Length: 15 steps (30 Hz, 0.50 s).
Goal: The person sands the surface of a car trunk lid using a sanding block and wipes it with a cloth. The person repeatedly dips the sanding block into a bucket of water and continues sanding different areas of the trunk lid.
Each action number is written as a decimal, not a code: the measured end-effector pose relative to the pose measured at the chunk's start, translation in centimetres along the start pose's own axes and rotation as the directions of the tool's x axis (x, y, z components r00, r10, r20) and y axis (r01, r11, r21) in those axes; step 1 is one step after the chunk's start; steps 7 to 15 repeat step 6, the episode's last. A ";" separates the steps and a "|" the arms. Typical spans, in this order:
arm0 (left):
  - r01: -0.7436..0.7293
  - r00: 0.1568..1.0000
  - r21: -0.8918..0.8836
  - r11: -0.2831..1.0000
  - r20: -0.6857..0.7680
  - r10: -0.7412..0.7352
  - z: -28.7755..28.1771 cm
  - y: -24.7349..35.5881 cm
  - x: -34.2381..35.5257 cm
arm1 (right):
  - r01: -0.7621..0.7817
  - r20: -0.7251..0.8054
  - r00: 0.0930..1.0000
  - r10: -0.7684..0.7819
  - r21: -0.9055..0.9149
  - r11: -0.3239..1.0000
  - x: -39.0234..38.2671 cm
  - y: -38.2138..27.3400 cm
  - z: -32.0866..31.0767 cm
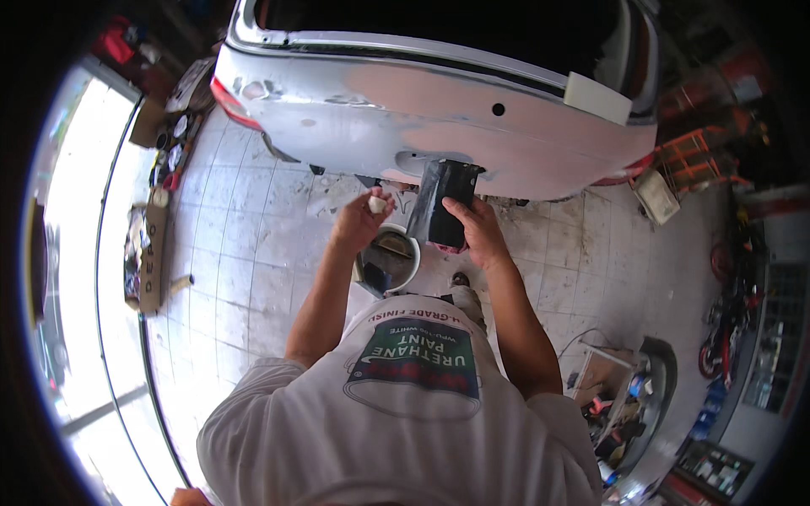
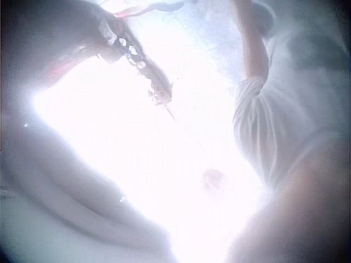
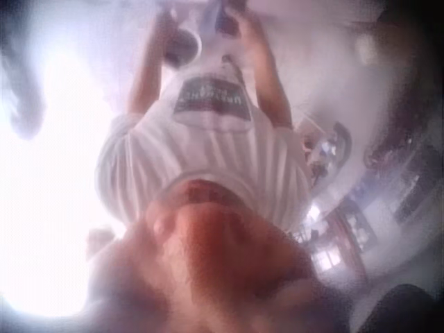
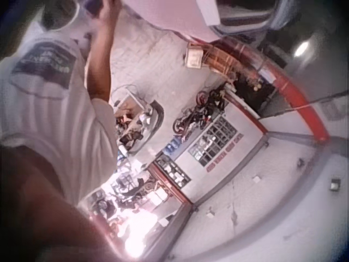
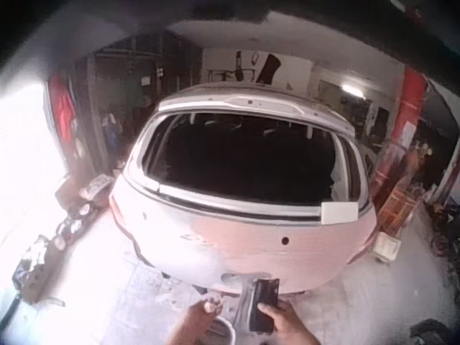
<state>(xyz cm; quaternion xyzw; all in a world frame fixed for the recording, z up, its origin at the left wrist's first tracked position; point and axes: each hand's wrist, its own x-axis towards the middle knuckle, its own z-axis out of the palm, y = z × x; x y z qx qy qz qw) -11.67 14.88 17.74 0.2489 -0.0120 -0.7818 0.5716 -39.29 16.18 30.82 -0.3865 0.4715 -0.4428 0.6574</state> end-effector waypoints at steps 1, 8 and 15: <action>0.095 0.994 -0.007 0.995 -0.046 -0.095 -1.5 -1.3 -1.3 | -0.003 -0.003 1.000 0.003 -0.075 0.997 0.4 0.6 -0.8; -0.343 0.772 0.150 0.927 -0.518 0.369 -15.9 6.2 -4.5 | -0.098 0.223 0.970 0.092 0.013 0.995 3.2 -3.2 -2.0; -0.343 0.772 0.150 0.927 -0.518 0.369 -15.9 6.2 -4.5 | -0.098 0.223 0.970 0.092 0.013 0.995 3.2 -3.2 -2.0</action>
